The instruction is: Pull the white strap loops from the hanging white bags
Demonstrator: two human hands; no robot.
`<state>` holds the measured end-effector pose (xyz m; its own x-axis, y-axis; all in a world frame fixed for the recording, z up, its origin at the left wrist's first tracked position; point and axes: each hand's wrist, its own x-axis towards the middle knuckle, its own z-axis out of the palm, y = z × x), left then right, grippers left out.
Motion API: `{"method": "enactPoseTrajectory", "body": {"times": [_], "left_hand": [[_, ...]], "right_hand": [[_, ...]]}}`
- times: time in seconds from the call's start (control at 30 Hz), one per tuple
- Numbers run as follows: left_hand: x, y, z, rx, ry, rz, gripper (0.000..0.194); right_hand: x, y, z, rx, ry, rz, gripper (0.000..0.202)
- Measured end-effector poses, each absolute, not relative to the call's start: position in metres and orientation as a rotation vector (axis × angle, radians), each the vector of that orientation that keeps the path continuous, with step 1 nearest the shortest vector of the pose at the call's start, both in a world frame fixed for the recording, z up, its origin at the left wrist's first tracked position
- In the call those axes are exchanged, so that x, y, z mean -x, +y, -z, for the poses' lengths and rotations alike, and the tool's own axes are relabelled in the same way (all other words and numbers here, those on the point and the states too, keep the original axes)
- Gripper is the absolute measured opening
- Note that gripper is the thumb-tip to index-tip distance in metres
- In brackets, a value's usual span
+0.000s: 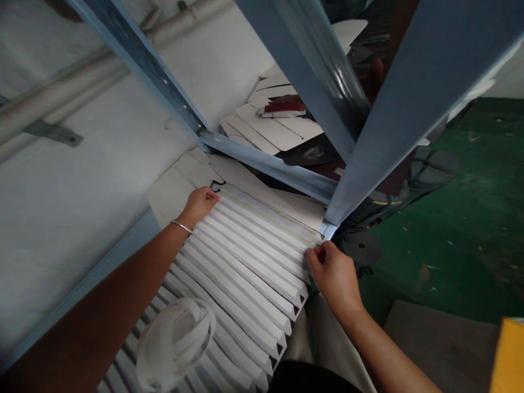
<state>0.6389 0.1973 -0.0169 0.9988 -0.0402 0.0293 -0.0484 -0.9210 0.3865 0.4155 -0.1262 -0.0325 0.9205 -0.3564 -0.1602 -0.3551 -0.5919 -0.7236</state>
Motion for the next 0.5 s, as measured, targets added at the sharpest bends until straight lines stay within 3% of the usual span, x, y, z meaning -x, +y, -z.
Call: {"method": "enactPoseTrajectory", "body": {"times": [0.13, 0.3, 0.4, 0.5], "left_hand": [[-0.641, 0.194, 0.016, -2.825, -0.06, 0.009, 0.016], [-0.646, 0.184, 0.001, -3.023, 0.027, 0.152, 0.018], [-0.633, 0.176, -0.012, -3.058, 0.021, 0.086, 0.019], [-0.601, 0.165, -0.021, -3.076, -0.438, -0.083, 0.022]], "right_hand": [[-0.416, -0.126, 0.035, 2.374, 0.491, -0.066, 0.029], [-0.416, -0.123, 0.024, 2.904, 0.303, -0.127, 0.018], [-0.421, -0.119, 0.012, 3.054, -0.183, 0.079, 0.038], [-0.432, -0.105, 0.005, 2.988, -0.488, 0.179, 0.046]]}}
